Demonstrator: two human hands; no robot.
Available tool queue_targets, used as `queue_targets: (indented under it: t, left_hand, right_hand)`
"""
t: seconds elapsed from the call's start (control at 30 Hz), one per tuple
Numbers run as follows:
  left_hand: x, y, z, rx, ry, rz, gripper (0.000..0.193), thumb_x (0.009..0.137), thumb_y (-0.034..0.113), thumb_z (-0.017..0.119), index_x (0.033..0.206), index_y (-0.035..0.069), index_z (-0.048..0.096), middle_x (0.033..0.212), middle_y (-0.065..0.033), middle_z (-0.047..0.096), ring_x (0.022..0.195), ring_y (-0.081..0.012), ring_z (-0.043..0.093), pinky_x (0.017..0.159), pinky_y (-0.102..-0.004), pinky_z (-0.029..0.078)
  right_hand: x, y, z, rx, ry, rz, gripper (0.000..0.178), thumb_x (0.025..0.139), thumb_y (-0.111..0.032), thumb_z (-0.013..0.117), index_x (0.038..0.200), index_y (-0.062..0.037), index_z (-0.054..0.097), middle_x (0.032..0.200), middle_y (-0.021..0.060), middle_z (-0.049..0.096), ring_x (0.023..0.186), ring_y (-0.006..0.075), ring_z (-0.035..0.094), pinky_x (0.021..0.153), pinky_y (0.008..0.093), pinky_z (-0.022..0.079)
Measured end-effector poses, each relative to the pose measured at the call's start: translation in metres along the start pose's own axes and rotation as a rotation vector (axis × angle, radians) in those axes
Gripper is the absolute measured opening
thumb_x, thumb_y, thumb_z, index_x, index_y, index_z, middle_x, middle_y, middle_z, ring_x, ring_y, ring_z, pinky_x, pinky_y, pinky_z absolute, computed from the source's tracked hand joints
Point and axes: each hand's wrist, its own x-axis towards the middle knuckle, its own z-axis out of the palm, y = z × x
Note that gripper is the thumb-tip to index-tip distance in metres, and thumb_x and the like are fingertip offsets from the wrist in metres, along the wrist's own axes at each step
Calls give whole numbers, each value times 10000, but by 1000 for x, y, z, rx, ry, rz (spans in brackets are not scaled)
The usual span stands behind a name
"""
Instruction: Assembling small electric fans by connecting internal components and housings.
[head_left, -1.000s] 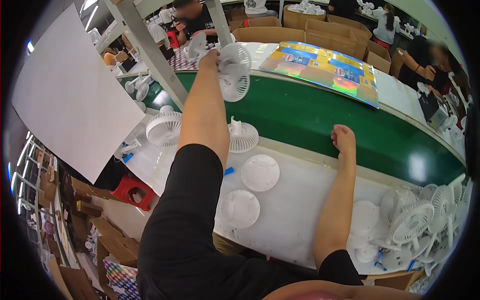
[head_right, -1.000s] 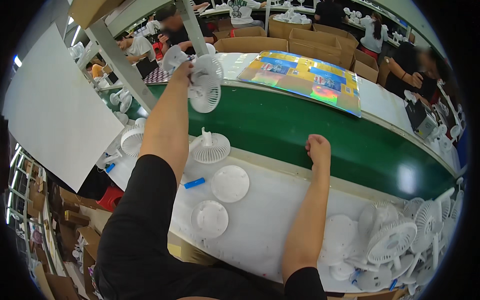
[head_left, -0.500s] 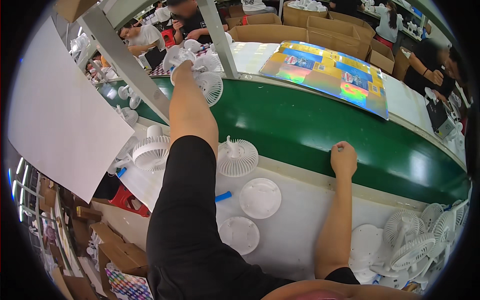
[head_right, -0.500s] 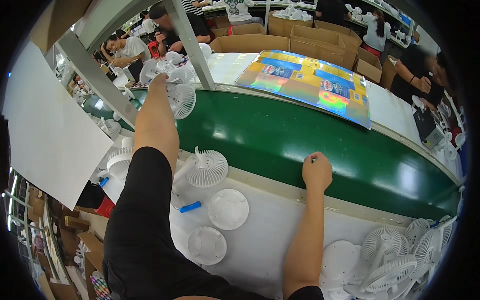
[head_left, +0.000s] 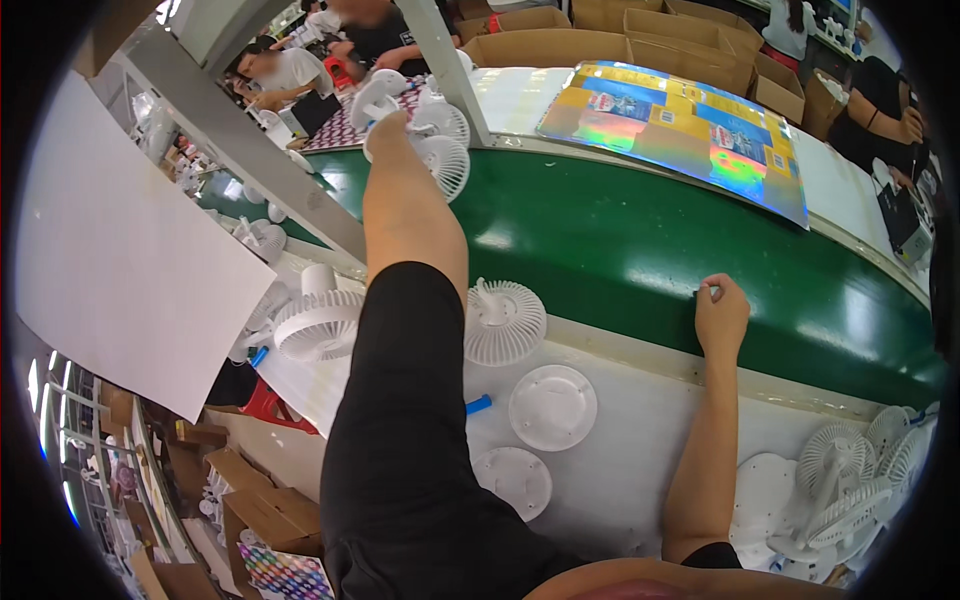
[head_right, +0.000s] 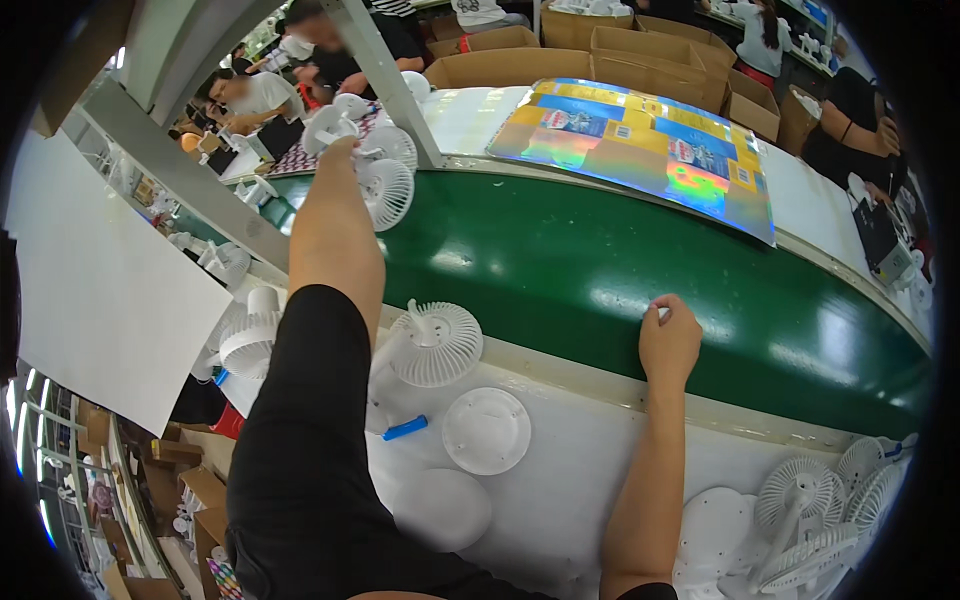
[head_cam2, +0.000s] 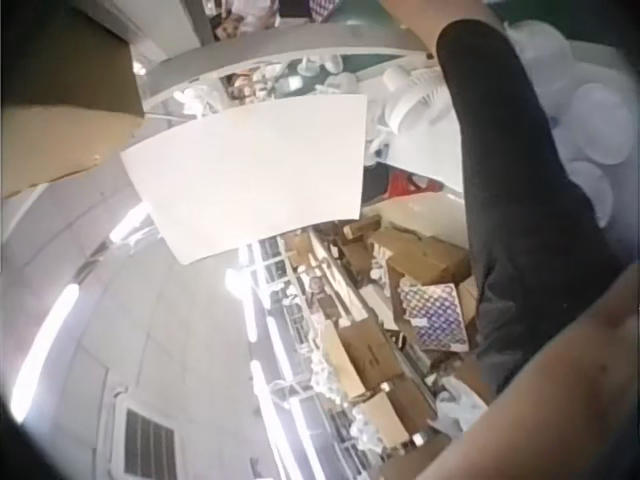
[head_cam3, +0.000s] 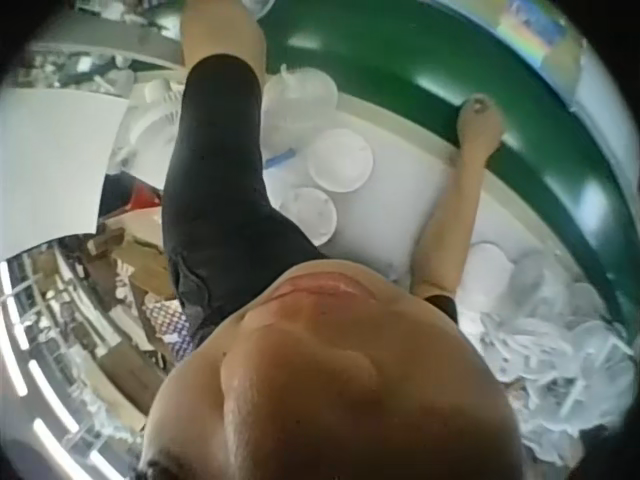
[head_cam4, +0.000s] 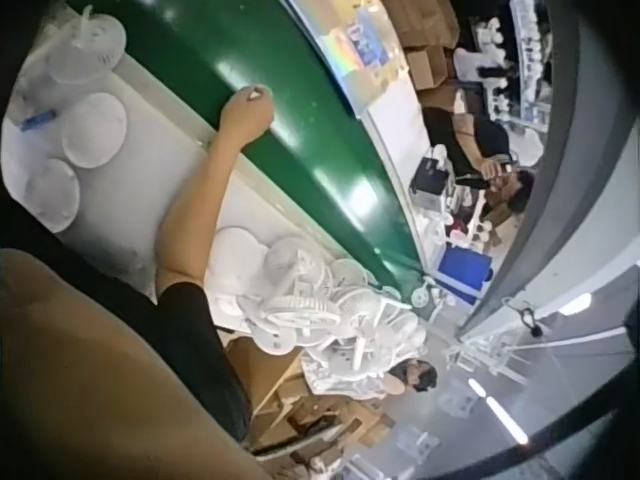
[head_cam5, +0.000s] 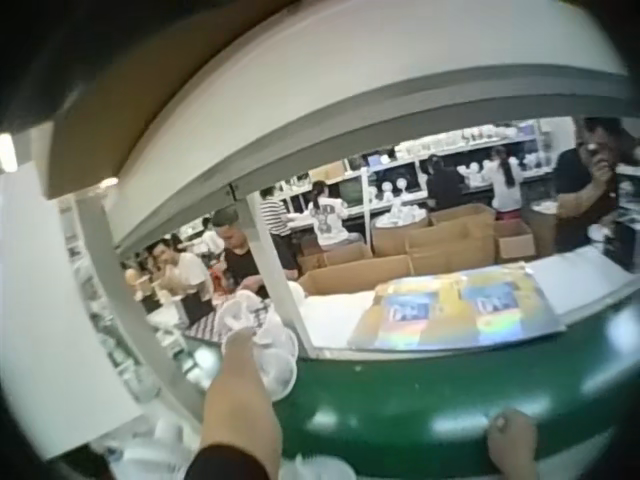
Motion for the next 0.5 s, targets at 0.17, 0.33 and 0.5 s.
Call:
queue_targets:
  t: [0.17, 0.33, 0.5]
  left_hand:
    - [19, -4, 4, -17, 118, -31, 575, 733, 367, 705, 1208, 55, 620, 1220, -107, 625, 1008, -251, 634, 868, -357, 490]
    - [21, -5, -5, 38, 126, -54, 603, 721, 387, 712, 1220, 59, 621, 1248, -106, 621, 1030, -259, 635, 892, -364, 487]
    - [-3, -2, -11, -234, 234, -130, 647, 708, 424, 726, 1239, 71, 619, 1272, -90, 614, 1039, -255, 639, 907, -344, 484]
  right_hand:
    - [0, -1, 0, -3, -28, 27, 127, 849, -169, 557, 890, -107, 661, 633, 10, 530, 596, 197, 512, 586, 342, 427]
    - [-4, -4, 1, -41, -43, 39, 130, 854, -170, 554, 910, -121, 660, 634, 5, 535, 597, 194, 520, 594, 334, 432]
    - [-3, -5, 0, -83, -73, 54, 134, 855, -172, 553, 928, -135, 659, 644, -4, 552, 604, 191, 532, 601, 330, 435]
